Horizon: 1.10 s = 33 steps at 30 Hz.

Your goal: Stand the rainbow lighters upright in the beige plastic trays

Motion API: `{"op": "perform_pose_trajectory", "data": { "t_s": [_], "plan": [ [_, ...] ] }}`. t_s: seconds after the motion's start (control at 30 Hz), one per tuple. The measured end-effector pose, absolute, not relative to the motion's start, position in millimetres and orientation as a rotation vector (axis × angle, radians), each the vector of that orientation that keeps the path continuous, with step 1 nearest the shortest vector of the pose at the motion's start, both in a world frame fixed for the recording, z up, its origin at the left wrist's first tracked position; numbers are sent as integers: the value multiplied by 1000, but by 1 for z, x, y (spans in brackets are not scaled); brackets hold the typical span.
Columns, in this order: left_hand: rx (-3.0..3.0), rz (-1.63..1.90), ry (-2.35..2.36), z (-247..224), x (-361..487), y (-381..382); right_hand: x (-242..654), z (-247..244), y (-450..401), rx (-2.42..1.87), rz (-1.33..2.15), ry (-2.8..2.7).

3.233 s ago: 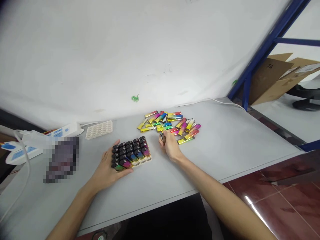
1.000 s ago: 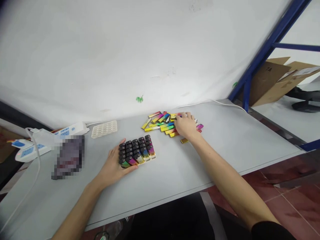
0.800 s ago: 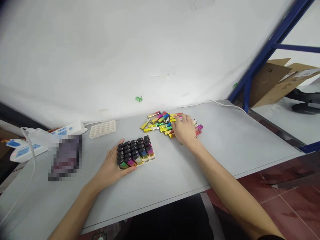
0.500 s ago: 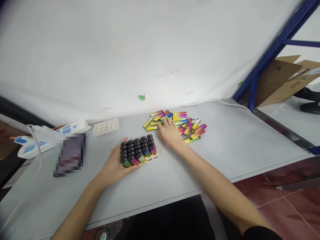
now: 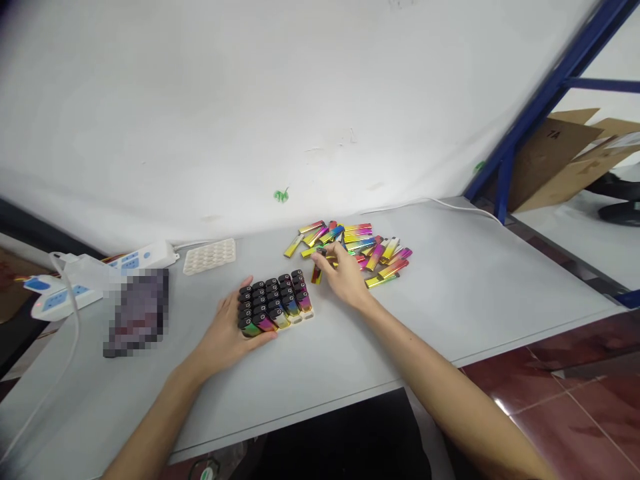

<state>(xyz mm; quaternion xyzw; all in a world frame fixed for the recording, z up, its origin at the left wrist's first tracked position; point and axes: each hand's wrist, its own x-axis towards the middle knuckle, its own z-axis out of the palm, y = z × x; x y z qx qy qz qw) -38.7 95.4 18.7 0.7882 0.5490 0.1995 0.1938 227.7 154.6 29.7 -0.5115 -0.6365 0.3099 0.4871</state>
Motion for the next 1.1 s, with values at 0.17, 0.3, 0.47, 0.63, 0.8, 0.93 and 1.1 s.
{"op": "perform_pose_trajectory", "data": {
  "t_s": [0.17,0.3,0.47,0.63,0.8,0.93,1.1],
  "plan": [
    [2215,543,1560,18,-40,96,216,29,147,-1071,1182,-1296],
    [2220,551,1563,17,-40,95,212,29,147,-1097,1249,-1280],
    [2226,553,1547,19,-39,95,214,32,145,-1067,1362,-1298],
    [2222,556,1553,20,-39,95,214,32,144,-1006,1453,-1225],
    [2221,562,1550,18,-41,95,213,29,146,-1014,1463,-1186],
    [2224,546,1546,17,-41,95,215,28,147,-1092,1438,-1172],
    [2225,550,1548,17,-41,95,217,28,150,-1171,1408,-1160]
  ]
}}
